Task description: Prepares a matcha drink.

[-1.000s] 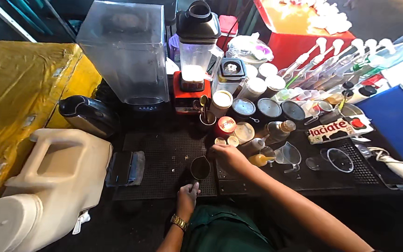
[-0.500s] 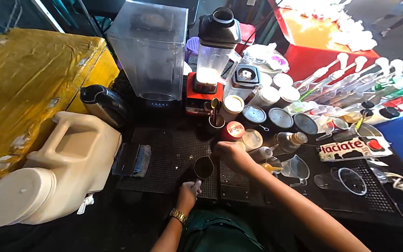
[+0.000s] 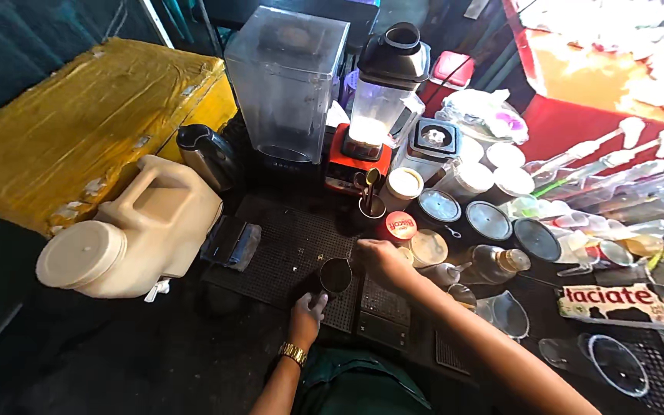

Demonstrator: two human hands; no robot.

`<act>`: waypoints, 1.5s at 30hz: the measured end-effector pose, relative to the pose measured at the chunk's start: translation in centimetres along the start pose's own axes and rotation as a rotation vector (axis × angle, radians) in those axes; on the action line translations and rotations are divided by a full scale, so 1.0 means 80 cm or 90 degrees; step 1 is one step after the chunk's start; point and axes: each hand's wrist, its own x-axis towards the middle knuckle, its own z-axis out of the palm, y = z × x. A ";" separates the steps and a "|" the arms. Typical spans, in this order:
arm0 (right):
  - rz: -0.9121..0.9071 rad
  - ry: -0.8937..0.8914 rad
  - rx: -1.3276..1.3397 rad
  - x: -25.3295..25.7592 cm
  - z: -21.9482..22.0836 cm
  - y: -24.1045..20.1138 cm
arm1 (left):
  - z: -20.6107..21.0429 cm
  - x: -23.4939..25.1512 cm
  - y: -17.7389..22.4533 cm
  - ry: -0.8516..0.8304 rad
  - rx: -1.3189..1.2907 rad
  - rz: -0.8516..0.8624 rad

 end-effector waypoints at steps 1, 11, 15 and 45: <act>-0.008 0.021 -0.002 0.003 0.000 0.003 | 0.003 -0.002 0.000 0.017 -0.003 -0.001; -0.064 -0.009 0.017 0.009 0.005 -0.001 | 0.009 -0.006 -0.003 0.121 -0.027 0.006; -0.060 -0.098 0.024 0.000 0.000 -0.006 | 0.007 -0.002 -0.002 0.122 -0.005 0.025; -0.034 -0.057 -0.011 0.021 0.018 -0.003 | -0.018 0.001 0.014 0.079 0.082 0.011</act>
